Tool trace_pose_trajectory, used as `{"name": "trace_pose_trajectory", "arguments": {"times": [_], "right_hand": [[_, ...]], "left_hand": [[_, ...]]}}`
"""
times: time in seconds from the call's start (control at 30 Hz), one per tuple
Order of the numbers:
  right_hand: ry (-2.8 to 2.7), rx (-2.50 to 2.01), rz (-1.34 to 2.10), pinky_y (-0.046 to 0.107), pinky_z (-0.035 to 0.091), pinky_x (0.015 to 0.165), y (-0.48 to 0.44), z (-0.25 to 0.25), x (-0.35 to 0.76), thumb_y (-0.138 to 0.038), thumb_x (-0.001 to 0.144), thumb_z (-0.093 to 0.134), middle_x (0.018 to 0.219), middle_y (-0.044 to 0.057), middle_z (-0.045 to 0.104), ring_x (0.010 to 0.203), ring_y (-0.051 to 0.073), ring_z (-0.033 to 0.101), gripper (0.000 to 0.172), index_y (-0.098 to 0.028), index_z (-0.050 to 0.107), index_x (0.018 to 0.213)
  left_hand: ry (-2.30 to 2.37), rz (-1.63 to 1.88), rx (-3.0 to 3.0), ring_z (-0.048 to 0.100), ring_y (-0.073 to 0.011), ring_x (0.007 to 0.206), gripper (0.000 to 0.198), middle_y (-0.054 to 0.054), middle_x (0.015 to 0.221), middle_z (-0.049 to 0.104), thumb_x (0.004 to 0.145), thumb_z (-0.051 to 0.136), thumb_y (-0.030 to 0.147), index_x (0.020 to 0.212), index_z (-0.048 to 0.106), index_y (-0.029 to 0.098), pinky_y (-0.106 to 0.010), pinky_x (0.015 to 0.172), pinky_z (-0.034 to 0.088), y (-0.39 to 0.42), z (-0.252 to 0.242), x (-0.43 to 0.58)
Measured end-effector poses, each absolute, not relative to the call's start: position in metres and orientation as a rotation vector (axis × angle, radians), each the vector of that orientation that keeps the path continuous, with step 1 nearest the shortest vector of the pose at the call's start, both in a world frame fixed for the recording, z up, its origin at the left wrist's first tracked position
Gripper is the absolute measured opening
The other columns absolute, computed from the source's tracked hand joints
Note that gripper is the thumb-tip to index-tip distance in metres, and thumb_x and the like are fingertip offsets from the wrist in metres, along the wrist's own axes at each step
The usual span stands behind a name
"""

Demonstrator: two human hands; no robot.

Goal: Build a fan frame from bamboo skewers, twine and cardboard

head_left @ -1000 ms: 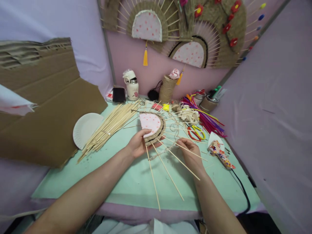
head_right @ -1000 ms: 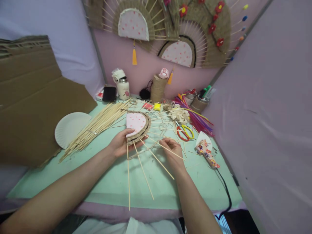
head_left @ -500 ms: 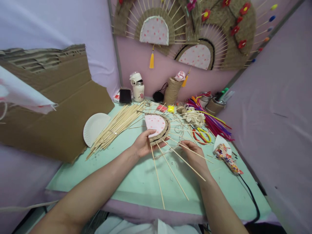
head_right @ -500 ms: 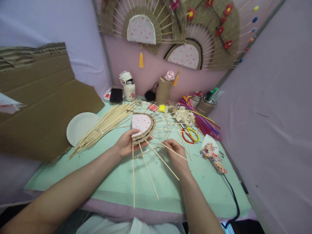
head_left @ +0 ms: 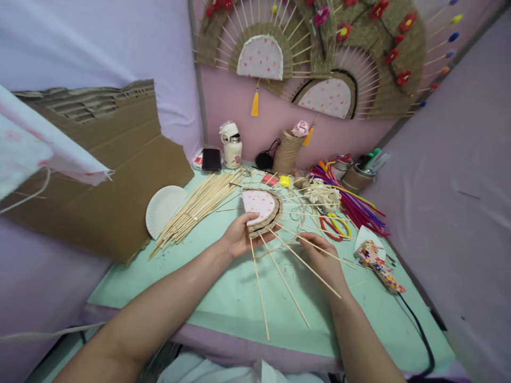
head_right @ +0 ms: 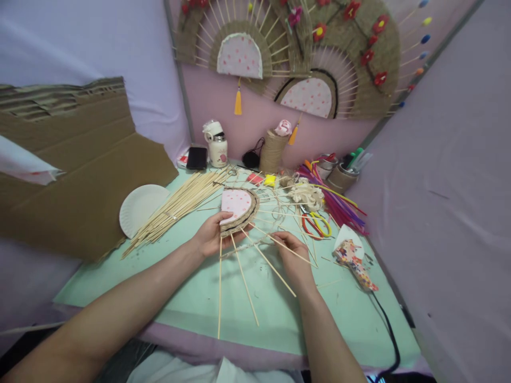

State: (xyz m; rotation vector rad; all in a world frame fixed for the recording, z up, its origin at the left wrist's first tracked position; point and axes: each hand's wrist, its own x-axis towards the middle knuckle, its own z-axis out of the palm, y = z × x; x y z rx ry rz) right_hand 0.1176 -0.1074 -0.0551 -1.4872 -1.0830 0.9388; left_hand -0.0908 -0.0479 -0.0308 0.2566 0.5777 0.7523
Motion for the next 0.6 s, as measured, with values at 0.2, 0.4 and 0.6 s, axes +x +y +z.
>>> {"name": "trace_pose_trajectory", "arguments": {"times": [0.2,0.4,0.6], "right_hand": [[-1.075,-1.516,0.929,0.028,0.041,0.058,-0.108,-0.058,0.12,-0.05,0.067,0.073,0.075,0.004,0.069,0.066,0.018,0.055,0.031,-0.021,0.071,0.077],[-1.088,-1.446,0.755,0.029,0.044,0.069,-0.108,-0.066,0.127,-0.047,0.074,0.069,0.086,0.004,0.068,0.075,0.018,0.057,0.028,-0.021,0.071,0.086],[-0.939,-1.346,0.788,0.027,0.044,0.066,-0.103,-0.074,0.131,-0.048,0.079,0.065,0.081,0.003,0.062,0.069,0.014,0.054,0.03,-0.022,0.07,0.093]], "left_hand": [[0.543,0.744,0.241,0.073,-0.0252,0.086,0.05,-0.018,0.092,0.074,0.087,0.045,0.019,0.133,0.045,-0.001,-0.031,0.069,0.059,-0.046,-0.033,-0.092],[0.51,0.767,0.21,0.073,-0.0245,0.087,0.052,-0.019,0.091,0.074,0.085,0.048,0.02,0.133,0.046,0.0,-0.03,0.069,0.059,-0.045,-0.036,-0.095],[0.525,0.794,0.209,0.074,-0.0244,0.084,0.048,-0.019,0.09,0.074,0.086,0.047,0.019,0.13,0.049,0.0,-0.028,0.066,0.06,-0.045,-0.033,-0.096]]}}
